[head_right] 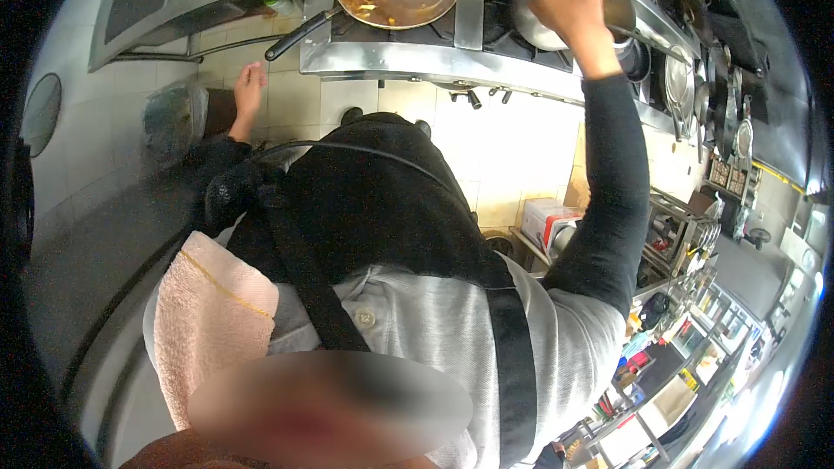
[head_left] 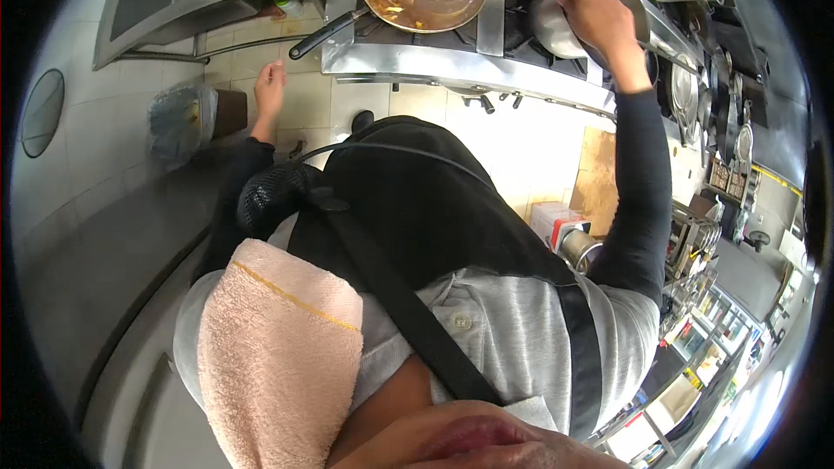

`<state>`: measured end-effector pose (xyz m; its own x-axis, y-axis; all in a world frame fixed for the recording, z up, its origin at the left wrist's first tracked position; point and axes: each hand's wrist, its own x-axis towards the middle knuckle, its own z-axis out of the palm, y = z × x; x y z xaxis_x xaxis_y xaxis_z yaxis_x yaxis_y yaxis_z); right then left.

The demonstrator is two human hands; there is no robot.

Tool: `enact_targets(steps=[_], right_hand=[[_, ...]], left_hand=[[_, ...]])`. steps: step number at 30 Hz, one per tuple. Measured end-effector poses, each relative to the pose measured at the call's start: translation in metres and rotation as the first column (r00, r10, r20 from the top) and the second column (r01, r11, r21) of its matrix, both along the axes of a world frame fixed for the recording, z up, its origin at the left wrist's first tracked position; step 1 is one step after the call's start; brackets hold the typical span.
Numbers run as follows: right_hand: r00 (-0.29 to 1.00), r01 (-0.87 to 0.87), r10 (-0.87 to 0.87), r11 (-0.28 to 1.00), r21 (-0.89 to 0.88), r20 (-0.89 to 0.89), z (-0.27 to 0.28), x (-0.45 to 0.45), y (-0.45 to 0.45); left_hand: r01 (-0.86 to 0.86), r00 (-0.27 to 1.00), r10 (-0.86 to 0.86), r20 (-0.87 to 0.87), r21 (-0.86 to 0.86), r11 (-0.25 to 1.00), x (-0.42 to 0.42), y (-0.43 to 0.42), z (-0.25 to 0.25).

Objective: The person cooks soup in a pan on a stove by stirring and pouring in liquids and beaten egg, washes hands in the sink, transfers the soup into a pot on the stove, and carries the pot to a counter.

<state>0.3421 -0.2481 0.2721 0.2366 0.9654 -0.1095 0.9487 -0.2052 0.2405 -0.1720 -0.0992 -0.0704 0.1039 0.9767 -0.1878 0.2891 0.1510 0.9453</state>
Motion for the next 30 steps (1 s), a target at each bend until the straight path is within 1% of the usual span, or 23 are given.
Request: enact_targets(steps=[2, 3, 5, 6, 8, 9, 12, 13, 15, 18, 20, 23, 26, 28, 30], right_hand=[[0.998, -0.046, 0.048, 0.997, 0.056, -0.030, 0.018, -0.006, -0.020], [0.999, -0.030, 0.031, 0.999, 0.020, -0.041, 0.023, -0.013, -0.030], [0.998, 0.004, -0.007, 0.999, -0.050, -0.060, 0.027, -0.025, -0.042], [1.000, -0.021, 0.020, 0.998, -0.054, -0.019, 0.014, -0.020, -0.047], [0.995, -0.057, 0.057, 0.998, 0.006, -0.076, 0.004, -0.024, -0.058], [0.997, -0.069, 0.069, 0.998, -0.001, -0.021, -0.004, -0.026, -0.059], [0.998, -0.055, 0.056, 0.997, 0.054, -0.002, -0.046, -0.014, -0.052], [1.000, -0.012, 0.012, 0.998, 0.069, 0.008, -0.060, -0.010, -0.046], [0.999, 0.013, -0.008, 0.991, 0.130, -0.033, -0.075, -0.010, -0.041], [0.995, 0.066, -0.046, 0.973, 0.219, -0.094, -0.073, -0.012, -0.042], [0.982, 0.130, -0.088, 0.955, 0.266, -0.166, -0.065, -0.010, -0.048], [0.942, 0.235, -0.151, 0.935, 0.266, -0.299, -0.064, -0.003, -0.062], [0.902, 0.339, -0.239, 0.908, 0.247, -0.358, -0.070, -0.007, -0.081], [0.903, 0.348, -0.256, 0.907, 0.236, -0.345, -0.080, -0.010, -0.096], [0.904, 0.321, -0.216, 0.913, 0.251, -0.370, -0.083, -0.021, -0.113]], left_hand=[[0.012, 0.999, -0.011, -0.040, 0.025, 1.000, -0.014, -0.014, -0.017], [0.022, 0.998, -0.020, -0.057, 0.039, 0.999, -0.020, -0.019, -0.024], [0.015, 0.996, -0.017, -0.089, -0.017, 1.000, -0.018, -0.039, -0.006], [0.012, 0.994, -0.017, -0.105, -0.043, 0.999, -0.016, -0.046, 0.002], [0.026, 0.996, -0.031, -0.082, -0.056, 0.998, -0.018, -0.053, -0.006], [0.034, 0.997, -0.039, -0.073, -0.064, 0.997, -0.022, -0.055, -0.012], [0.066, 0.996, -0.071, -0.058, -0.081, 0.995, -0.011, -0.068, 0.009], [0.079, 0.993, -0.085, -0.078, -0.080, 0.994, -0.008, -0.066, 0.009], [0.106, 0.985, -0.116, -0.125, -0.087, 0.991, -0.008, -0.068, 0.008], [0.052, 0.998, -0.055, -0.033, -0.068, 0.996, -0.006, -0.070, -0.003], [0.035, 0.997, -0.042, -0.065, -0.107, 0.994, -0.009, -0.072, -0.004], [0.003, 0.998, -0.011, -0.063, -0.123, 0.992, -0.017, -0.083, -0.007], [-0.020, 0.998, 0.013, -0.060, -0.131, 0.991, -0.028, -0.100, -0.004], [-0.039, 0.998, 0.032, -0.056, -0.130, 0.991, -0.033, -0.108, -0.005], [-0.061, 0.997, 0.055, -0.048, -0.125, 0.990, -0.044, -0.116, -0.016]])
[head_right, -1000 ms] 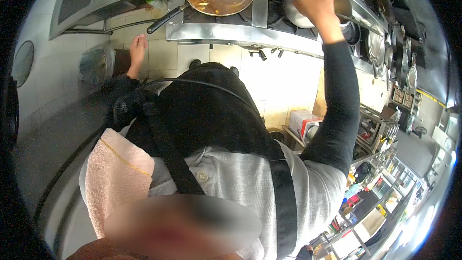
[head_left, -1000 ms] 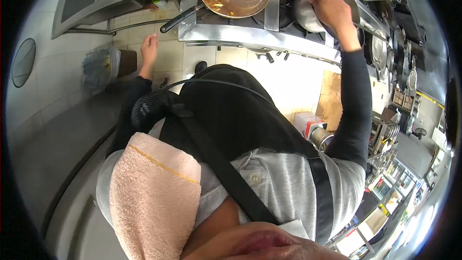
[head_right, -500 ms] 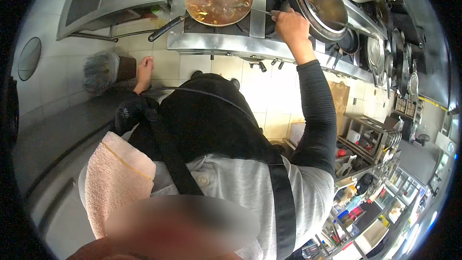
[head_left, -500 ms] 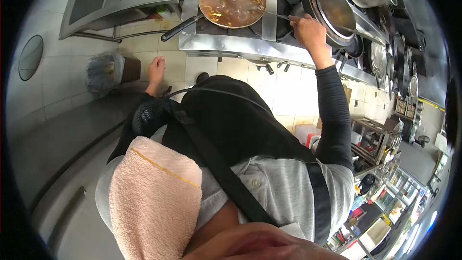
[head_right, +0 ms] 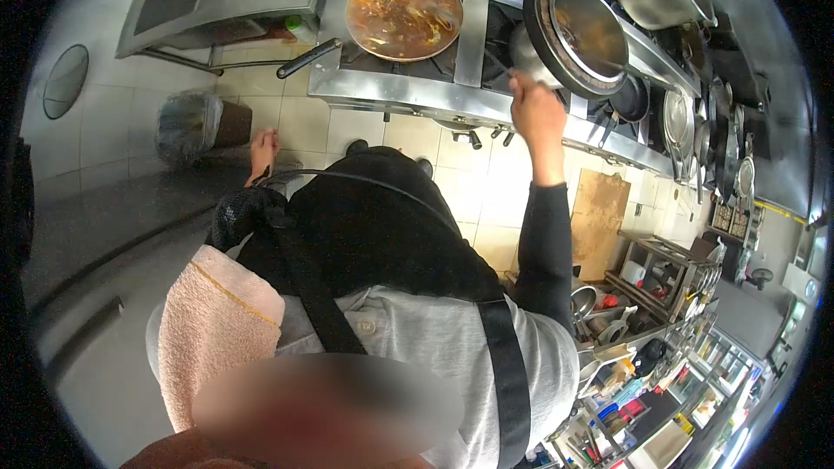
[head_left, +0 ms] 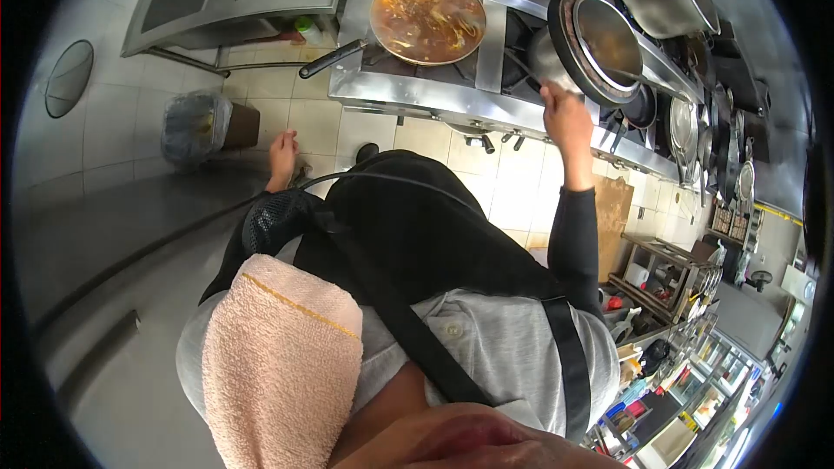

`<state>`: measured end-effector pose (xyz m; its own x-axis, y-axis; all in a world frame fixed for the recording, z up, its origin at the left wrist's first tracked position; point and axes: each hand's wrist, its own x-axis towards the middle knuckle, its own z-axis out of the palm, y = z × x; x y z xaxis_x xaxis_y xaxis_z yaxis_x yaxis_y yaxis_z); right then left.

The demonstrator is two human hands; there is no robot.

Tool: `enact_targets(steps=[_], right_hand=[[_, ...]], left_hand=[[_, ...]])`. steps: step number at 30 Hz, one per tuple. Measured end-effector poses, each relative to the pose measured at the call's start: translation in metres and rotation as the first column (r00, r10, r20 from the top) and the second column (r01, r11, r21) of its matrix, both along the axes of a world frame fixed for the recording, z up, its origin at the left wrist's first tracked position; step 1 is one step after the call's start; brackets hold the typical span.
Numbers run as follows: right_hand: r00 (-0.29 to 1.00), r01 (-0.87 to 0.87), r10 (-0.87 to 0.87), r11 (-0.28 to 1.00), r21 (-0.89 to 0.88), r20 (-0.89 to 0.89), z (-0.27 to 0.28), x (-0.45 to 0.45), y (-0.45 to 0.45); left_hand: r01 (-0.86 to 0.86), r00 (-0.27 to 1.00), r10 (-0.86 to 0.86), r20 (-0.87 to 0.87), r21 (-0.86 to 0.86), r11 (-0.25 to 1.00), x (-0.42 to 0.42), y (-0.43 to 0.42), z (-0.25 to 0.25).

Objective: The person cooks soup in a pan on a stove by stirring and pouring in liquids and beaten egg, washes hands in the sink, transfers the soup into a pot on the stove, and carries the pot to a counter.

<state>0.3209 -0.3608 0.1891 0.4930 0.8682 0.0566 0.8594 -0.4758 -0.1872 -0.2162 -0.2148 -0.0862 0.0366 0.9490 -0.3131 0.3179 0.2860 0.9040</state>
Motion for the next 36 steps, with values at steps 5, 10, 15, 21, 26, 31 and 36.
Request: enact_targets(steps=[5, 10, 15, 21, 26, 31, 36], right_hand=[[0.997, -0.075, 0.075, 0.997, -0.012, 0.001, -0.036, -0.023, -0.007], [0.994, 0.086, -0.082, 0.995, 0.052, -0.077, -0.062, -0.019, 0.034], [0.954, 0.229, -0.198, 0.967, 0.116, -0.225, -0.062, -0.016, 0.016], [0.927, 0.220, -0.158, 0.963, 0.153, -0.341, -0.097, -0.044, -0.003], [0.992, 0.083, -0.063, 0.978, 0.193, -0.107, -0.034, -0.028, -0.035], [0.988, -0.097, 0.089, 0.994, 0.051, 0.129, 0.025, -0.018, -0.042], [0.984, -0.147, 0.146, 0.989, 0.004, 0.105, -0.017, -0.013, -0.007]], left_hand=[[0.074, 0.984, -0.077, -0.159, -0.030, 0.997, -0.018, -0.009, -0.023], [0.066, 0.990, -0.071, -0.122, -0.038, 0.997, 0.003, -0.003, -0.003], [-0.002, 0.999, 0.007, 0.036, -0.117, 0.993, 0.011, -0.003, 0.009], [0.040, 0.994, -0.057, -0.089, -0.182, 0.982, -0.009, -0.023, -0.022], [0.057, 0.988, -0.088, -0.128, -0.231, 0.971, -0.017, -0.026, 0.000], [0.019, 0.990, -0.053, -0.132, -0.250, 0.968, -0.018, -0.020, -0.004], [0.108, 0.979, -0.147, -0.139, -0.254, 0.961, -0.003, -0.012, 0.007]])
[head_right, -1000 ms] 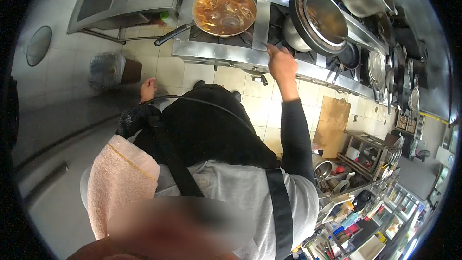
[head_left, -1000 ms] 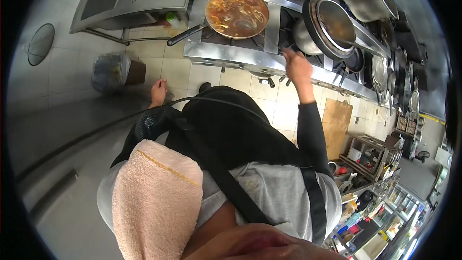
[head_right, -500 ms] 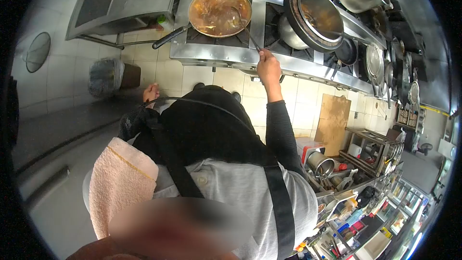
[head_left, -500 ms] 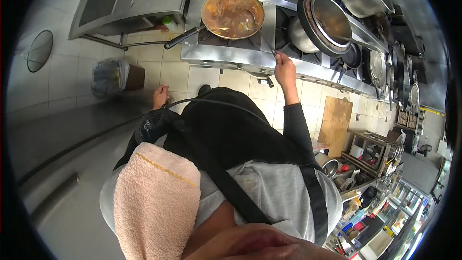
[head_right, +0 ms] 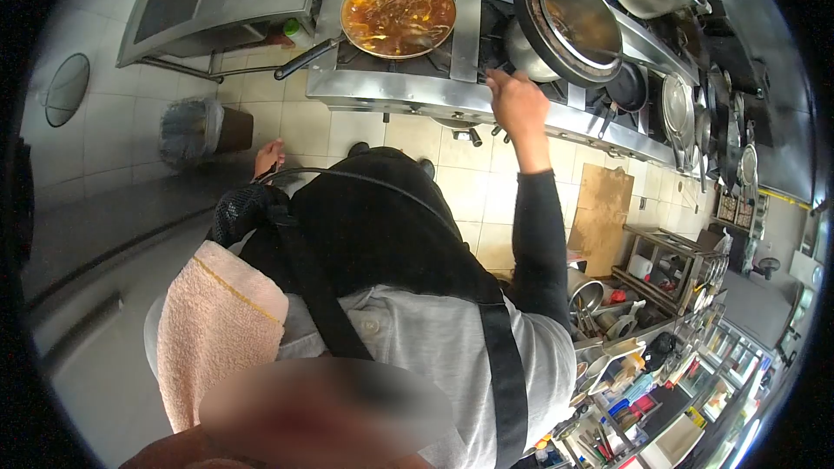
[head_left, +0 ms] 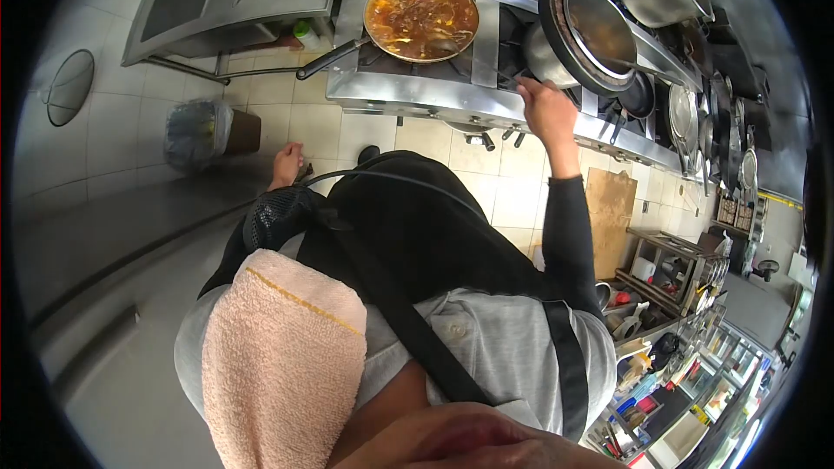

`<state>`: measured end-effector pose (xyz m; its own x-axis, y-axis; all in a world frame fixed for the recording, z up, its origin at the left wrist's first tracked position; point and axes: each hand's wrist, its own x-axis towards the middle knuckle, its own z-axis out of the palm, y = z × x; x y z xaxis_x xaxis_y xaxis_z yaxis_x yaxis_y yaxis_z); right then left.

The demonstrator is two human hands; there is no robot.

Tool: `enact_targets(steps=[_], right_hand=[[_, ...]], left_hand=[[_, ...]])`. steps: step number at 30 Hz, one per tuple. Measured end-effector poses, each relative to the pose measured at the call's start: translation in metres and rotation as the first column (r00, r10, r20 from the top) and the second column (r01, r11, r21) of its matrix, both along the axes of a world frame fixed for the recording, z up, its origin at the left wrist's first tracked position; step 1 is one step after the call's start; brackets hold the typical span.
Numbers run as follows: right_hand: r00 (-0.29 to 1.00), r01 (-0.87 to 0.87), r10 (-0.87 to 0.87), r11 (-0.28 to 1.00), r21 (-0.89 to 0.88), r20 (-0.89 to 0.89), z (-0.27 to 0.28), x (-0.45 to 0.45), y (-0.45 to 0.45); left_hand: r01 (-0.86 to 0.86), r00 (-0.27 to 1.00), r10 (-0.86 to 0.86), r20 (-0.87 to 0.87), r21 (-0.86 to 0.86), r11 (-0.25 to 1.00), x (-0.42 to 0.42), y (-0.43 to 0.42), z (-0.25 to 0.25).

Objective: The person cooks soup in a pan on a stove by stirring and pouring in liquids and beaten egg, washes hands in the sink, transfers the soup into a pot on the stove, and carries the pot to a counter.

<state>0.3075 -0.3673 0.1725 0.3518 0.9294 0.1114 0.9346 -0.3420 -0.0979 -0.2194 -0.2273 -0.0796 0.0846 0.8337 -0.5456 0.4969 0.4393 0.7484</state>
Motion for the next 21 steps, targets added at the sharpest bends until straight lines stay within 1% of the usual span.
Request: enact_targets(steps=[3, 4, 6, 9, 12, 14, 15, 16, 18, 20, 21], right_hand=[[0.990, 0.132, -0.129, 0.990, 0.045, -0.060, -0.010, -0.004, 0.017], [0.985, 0.161, -0.156, 0.985, 0.069, -0.071, -0.011, 0.001, 0.017], [0.986, 0.161, -0.156, 0.982, 0.100, -0.056, 0.007, 0.005, 0.009], [0.988, 0.155, -0.153, 0.987, 0.047, -0.028, 0.039, 0.005, -0.012], [0.996, 0.090, -0.090, 0.996, 0.026, 0.015, 0.046, 0.003, -0.025], [0.997, 0.066, -0.066, 0.998, 0.000, 0.030, 0.039, 0.003, -0.020], [0.997, 0.072, -0.071, 0.997, -0.029, 0.026, 0.023, 0.003, -0.009], [0.997, 0.077, -0.076, 0.995, -0.059, 0.023, 0.009, 0.002, 0.001], [0.991, 0.127, -0.126, 0.992, 0.018, -0.047, 0.002, -0.002, 0.013], [0.983, 0.160, -0.148, 0.980, 0.115, -0.105, 0.013, -0.005, 0.020], [0.983, 0.163, -0.149, 0.977, 0.137, -0.105, 0.021, -0.003, 0.019]], left_hand=[[0.056, 0.990, -0.055, 0.131, -0.006, 0.998, -0.018, 0.015, -0.046], [0.040, 0.991, -0.042, 0.127, 0.016, 0.999, -0.019, 0.013, -0.044], [0.018, 0.993, -0.025, 0.116, 0.061, 0.998, -0.016, 0.009, -0.035], [-0.051, 0.981, 0.053, 0.187, -0.014, 0.999, -0.029, 0.001, -0.043], [-0.078, 0.994, 0.081, -0.077, 0.032, 0.996, -0.031, -0.019, -0.028], [-0.092, 0.992, 0.094, -0.079, 0.035, 0.995, -0.048, -0.023, -0.056], [-0.096, 0.992, 0.098, -0.082, 0.037, 0.995, -0.056, -0.023, -0.065], [-0.091, 0.990, 0.092, -0.107, 0.019, 0.996, -0.055, -0.021, -0.057], [-0.090, 0.985, 0.087, -0.150, -0.018, 0.996, -0.044, -0.017, -0.038], [-0.105, 0.994, 0.105, -0.030, 0.000, 0.994, -0.038, -0.006, -0.036], [-0.108, 0.994, 0.108, 0.027, 0.004, 0.994, -0.037, -0.001, -0.035]])
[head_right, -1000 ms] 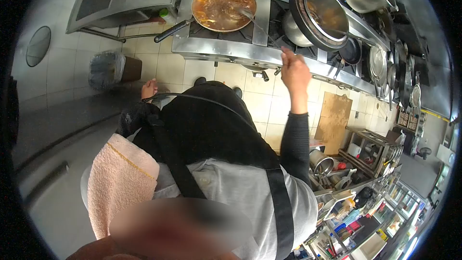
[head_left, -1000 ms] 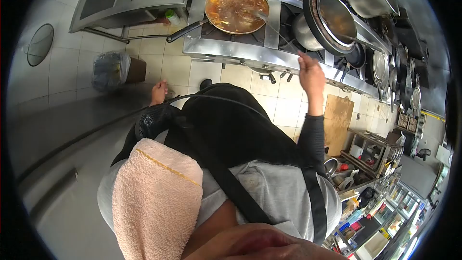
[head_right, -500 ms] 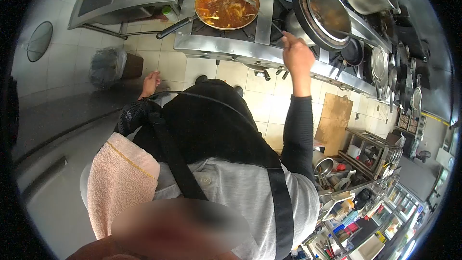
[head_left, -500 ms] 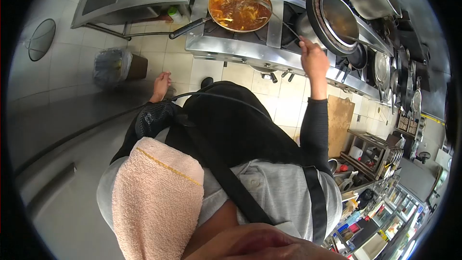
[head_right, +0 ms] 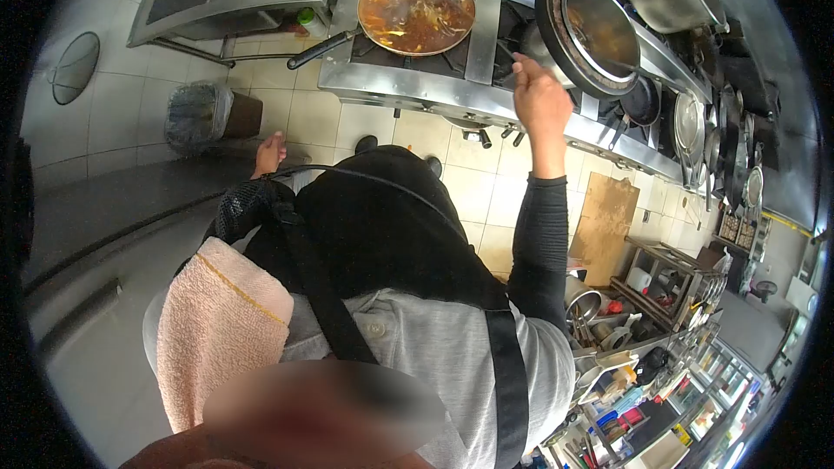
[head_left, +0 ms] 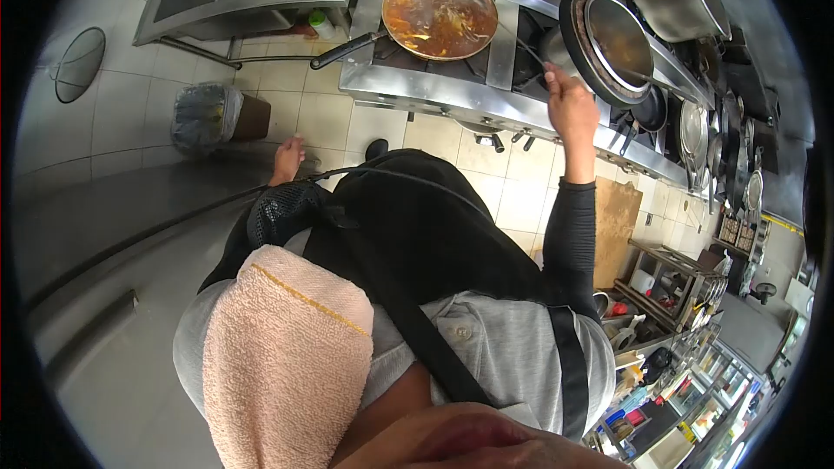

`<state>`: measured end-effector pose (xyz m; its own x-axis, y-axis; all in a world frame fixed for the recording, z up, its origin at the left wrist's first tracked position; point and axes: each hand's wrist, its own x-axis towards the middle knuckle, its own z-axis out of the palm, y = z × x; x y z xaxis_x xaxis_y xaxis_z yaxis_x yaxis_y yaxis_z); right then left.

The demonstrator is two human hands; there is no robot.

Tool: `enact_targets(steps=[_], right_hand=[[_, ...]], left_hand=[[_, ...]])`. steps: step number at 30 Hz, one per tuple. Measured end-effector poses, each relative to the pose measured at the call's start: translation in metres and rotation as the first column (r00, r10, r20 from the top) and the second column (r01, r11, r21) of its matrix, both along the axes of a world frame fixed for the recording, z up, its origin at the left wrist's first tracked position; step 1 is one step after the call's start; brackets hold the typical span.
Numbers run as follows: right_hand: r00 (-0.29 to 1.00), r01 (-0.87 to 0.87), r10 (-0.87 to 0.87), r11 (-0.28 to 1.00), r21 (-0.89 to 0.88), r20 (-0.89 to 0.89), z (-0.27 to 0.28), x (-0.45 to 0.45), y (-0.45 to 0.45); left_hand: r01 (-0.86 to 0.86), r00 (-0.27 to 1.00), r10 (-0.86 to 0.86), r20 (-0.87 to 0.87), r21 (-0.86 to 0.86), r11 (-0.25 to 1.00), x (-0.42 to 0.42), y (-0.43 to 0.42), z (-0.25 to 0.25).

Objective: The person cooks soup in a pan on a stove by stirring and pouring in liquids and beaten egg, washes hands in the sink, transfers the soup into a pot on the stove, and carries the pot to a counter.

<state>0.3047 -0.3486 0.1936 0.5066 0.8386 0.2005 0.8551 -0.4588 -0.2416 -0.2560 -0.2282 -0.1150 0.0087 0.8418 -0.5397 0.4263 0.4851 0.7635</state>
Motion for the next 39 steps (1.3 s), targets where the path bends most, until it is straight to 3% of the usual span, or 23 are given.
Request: enact_targets(steps=[3, 9, 15, 18, 26, 30, 33, 36, 39], right_hand=[[0.997, -0.006, 0.008, 1.000, -0.026, 0.075, 0.029, -0.001, -0.007], [0.984, -0.121, 0.138, 0.982, -0.144, 0.113, 0.048, 0.000, -0.018], [0.953, -0.192, 0.244, 0.945, -0.266, 0.180, 0.058, -0.006, -0.017], [0.949, -0.227, 0.279, 0.927, -0.297, 0.146, 0.041, -0.013, -0.009], [0.929, -0.346, 0.370, 0.874, -0.341, 0.005, -0.051, -0.041, 0.029], [0.959, -0.255, 0.284, 0.893, -0.372, 0.025, -0.068, -0.058, 0.058], [0.965, -0.236, 0.260, 0.920, -0.313, 0.039, -0.074, -0.052, 0.079], [0.972, -0.191, 0.223, 0.932, -0.309, 0.072, -0.087, -0.035, 0.098], [0.985, -0.150, 0.170, 0.934, -0.324, 0.035, -0.093, -0.004, 0.110]], left_hand=[[0.028, 0.998, -0.029, 0.058, 0.017, 0.999, 0.012, 0.003, 0.002], [0.081, 0.997, -0.081, 0.019, 0.022, 0.997, 0.019, -0.014, 0.003], [-0.029, 0.998, 0.021, -0.067, -0.120, 0.992, -0.001, -0.016, 0.001], [0.023, 0.995, -0.032, -0.099, -0.089, 0.996, -0.007, -0.014, -0.007], [-0.009, 0.994, 0.023, 0.107, -0.125, 0.992, -0.009, -0.013, -0.036], [0.004, 0.990, 0.011, 0.141, -0.106, 0.994, -0.011, -0.020, -0.029], [-0.019, 0.997, 0.031, 0.066, -0.178, 0.984, -0.020, -0.021, -0.035], [-0.085, 0.965, 0.156, 0.209, -0.313, 0.946, -0.031, -0.022, -0.027], [-0.020, 0.927, 0.166, 0.337, -0.398, 0.917, -0.060, -0.013, -0.080]])
